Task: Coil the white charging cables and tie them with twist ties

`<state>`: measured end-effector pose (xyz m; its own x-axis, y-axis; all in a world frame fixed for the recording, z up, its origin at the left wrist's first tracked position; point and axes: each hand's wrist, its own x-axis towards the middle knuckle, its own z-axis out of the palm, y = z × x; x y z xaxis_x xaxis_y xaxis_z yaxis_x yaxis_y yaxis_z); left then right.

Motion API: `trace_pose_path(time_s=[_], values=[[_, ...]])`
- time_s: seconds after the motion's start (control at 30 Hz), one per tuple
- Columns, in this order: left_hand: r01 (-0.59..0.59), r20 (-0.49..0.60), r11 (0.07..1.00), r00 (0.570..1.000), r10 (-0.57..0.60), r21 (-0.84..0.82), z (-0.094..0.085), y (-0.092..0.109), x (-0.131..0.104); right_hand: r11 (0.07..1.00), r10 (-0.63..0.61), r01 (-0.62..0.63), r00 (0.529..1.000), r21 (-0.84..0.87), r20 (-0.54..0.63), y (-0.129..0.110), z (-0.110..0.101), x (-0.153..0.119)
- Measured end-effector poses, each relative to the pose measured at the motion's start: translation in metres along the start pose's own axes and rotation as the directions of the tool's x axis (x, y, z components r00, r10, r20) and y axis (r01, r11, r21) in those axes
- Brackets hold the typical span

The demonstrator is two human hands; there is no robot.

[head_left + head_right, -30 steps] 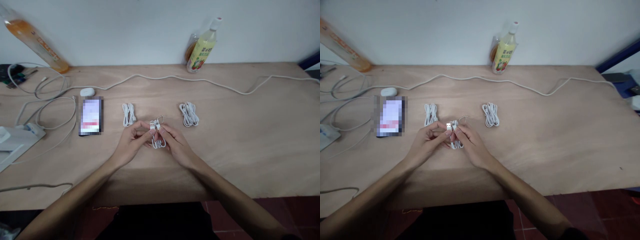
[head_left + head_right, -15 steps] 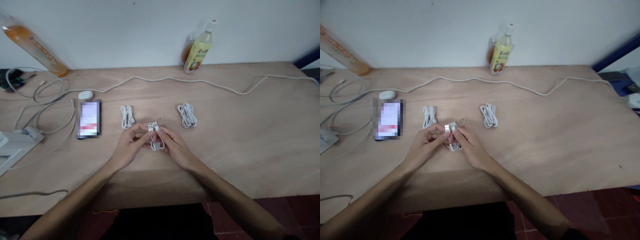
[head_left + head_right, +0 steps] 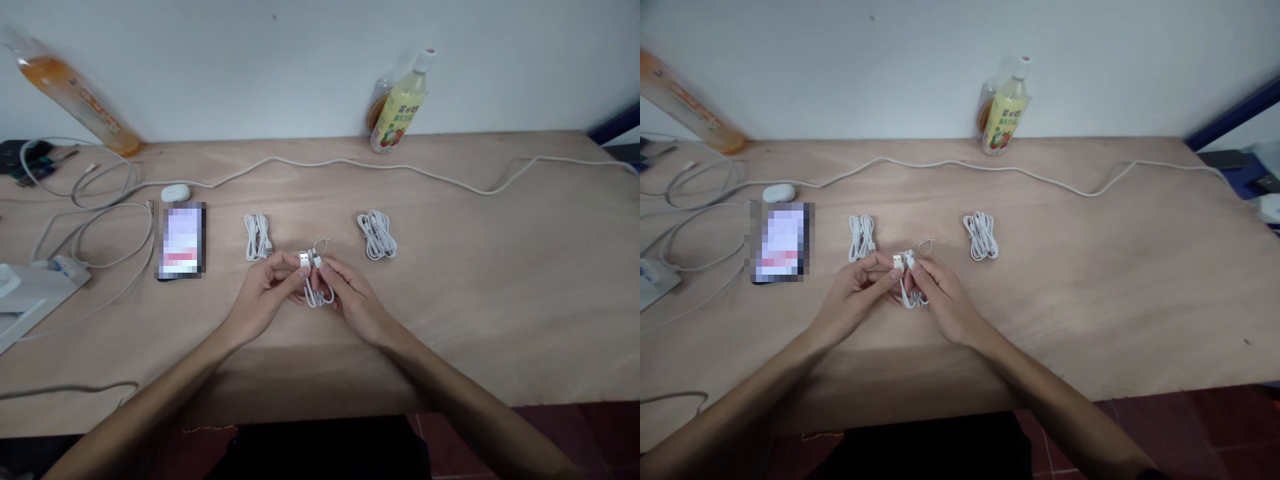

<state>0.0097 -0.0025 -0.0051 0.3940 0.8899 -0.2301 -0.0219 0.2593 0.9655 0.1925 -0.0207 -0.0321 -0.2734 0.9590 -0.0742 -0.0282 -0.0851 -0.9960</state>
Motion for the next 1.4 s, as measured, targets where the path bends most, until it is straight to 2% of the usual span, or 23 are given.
trace_pose_path(time_s=[0.3, 0.97, 1.2, 1.4], values=[[0.006, 0.003, 1.0, 1.0, -0.006, -0.02, 0.001, 0.002, 0.0, 0.999, -0.036, 0.035, 0.999, -0.025, -0.02, -0.003, 0.002, -0.001], [-0.012, -0.049, 1.0, 0.999, 0.012, -0.002, 0.001, -0.003, -0.001, 0.998, 0.012, -0.008, 0.998, 0.063, -0.065, 0.007, 0.005, 0.001], [-0.014, -0.052, 1.0, 0.999, 0.013, -0.006, 0.002, -0.004, -0.001, 0.999, 0.018, -0.014, 0.996, 0.046, -0.082, 0.004, 0.005, -0.001], [-0.04, -0.076, 0.999, 0.996, 0.038, -0.025, 0.001, -0.005, 0.0, 0.995, 0.048, -0.039, 0.994, 0.096, -0.1, 0.001, 0.005, -0.001]])
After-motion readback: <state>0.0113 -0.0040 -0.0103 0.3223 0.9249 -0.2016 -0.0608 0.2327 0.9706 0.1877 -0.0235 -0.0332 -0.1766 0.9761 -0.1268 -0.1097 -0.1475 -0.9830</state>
